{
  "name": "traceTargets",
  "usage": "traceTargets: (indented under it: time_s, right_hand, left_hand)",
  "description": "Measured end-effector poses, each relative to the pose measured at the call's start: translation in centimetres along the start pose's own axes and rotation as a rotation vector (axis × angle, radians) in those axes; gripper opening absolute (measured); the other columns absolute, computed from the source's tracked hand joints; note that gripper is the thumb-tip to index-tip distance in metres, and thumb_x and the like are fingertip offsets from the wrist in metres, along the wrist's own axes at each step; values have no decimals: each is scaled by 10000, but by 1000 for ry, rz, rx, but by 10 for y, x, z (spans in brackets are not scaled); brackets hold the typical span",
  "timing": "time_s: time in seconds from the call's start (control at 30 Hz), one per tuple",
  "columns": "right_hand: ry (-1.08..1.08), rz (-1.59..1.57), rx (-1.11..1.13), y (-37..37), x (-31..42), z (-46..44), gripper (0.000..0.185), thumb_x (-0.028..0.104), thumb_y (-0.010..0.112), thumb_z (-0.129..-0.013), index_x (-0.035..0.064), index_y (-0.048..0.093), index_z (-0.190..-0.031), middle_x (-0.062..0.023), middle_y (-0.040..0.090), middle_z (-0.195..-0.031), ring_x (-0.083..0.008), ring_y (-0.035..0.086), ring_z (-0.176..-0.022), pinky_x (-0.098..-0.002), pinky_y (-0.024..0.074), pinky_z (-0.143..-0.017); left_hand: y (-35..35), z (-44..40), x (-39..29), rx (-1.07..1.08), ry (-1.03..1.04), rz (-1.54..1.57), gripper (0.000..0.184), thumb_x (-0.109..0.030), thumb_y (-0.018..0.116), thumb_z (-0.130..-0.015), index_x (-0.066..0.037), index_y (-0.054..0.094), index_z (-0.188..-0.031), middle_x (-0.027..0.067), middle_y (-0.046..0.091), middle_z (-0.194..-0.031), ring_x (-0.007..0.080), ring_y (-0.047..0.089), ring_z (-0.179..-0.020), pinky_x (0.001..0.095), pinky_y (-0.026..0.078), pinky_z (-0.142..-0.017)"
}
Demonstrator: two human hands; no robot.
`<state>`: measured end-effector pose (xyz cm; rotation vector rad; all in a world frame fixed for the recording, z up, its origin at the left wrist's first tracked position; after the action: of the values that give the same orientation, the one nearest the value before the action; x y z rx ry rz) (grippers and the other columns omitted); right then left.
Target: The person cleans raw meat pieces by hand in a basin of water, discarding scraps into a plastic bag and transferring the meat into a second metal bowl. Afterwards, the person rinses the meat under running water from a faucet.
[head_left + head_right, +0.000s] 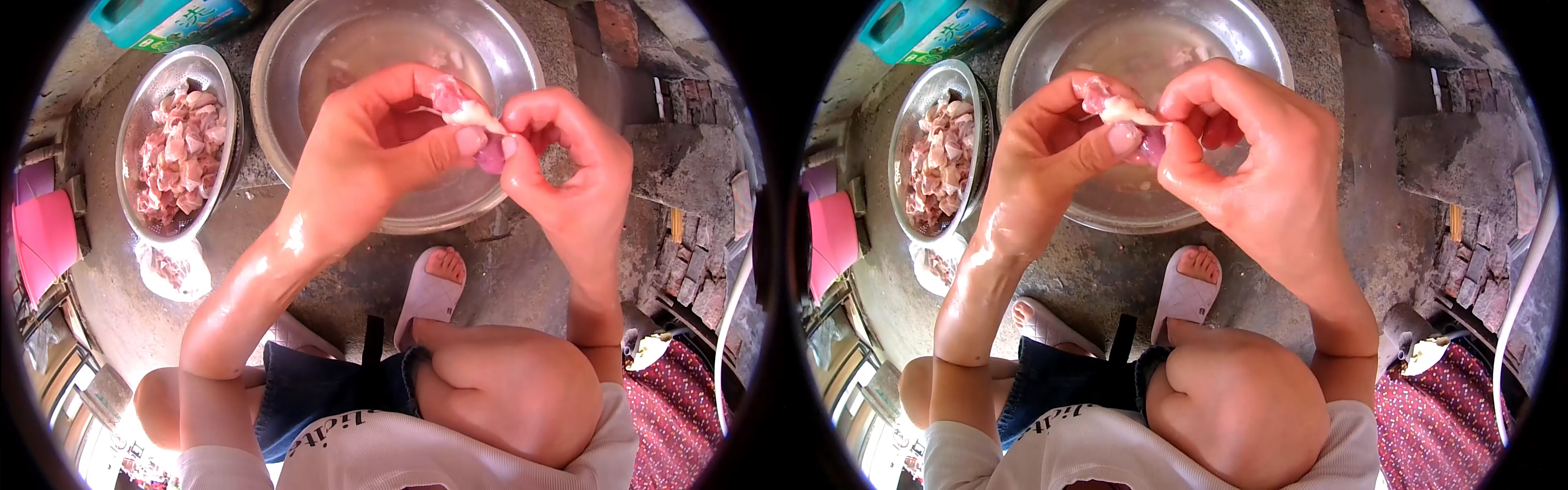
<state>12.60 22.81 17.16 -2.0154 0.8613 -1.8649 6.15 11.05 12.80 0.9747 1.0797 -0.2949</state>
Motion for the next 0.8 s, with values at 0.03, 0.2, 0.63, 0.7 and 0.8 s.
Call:
traceTargets:
  time_s: [0.03,0.2,0.63,0.7,0.8]
  right_hand:
    - [-8,-11,-18,-1,0,0,131,-79,523,-700,-16,528,-815,-10,539,-754,-46,488,-684,-180,400,-621]
    - [-5,-17,-66,-9,-6,-1,105,-69,516,-737,-12,541,-822,-3,535,-748,-50,496,-686,-177,395,-619]
    - [-88,1064,-455,-88,-117,-14,206,66,566,-735,93,607,-935,-101,573,-1039,-205,485,-1006,-293,395,-815]
    - [-127,805,-412,-77,-92,-16,241,72,574,-734,86,594,-974,-108,569,-1050,-208,495,-1009,-290,403,-816]
    - [75,-125,-166,-37,-50,-9,281,100,621,-726,56,577,-999,-83,573,-1022,-150,543,-881,-254,431,-730]
  left_hand:
    - [0,0,1,-18,-40,48,200,-43,608,-776,-18,526,-957,69,583,-900,142,575,-831,284,482,-759]
    - [-2,1,5,-32,-151,102,231,-77,617,-777,-37,529,-987,69,594,-917,136,582,-823,274,486,-749]
    - [-6,3,1,-64,-144,134,300,16,492,-797,17,490,-1098,122,580,-976,186,579,-911,299,483,-835]
    - [-8,2,2,-72,-135,112,313,20,481,-798,21,484,-1111,128,576,-992,191,574,-925,301,477,-845]
    - [-7,0,5,-72,-154,75,320,19,483,-800,19,481,-1120,133,570,-1019,194,571,-935,304,471,-849]
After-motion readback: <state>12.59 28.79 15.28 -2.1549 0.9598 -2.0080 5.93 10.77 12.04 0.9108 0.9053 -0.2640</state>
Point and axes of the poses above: each hand's wrist, its own z-axis away from the middle knuckle, its own y-axis out of the palm, x = y × z, the point moved 5 cm from there along -z, towards the middle knuckle
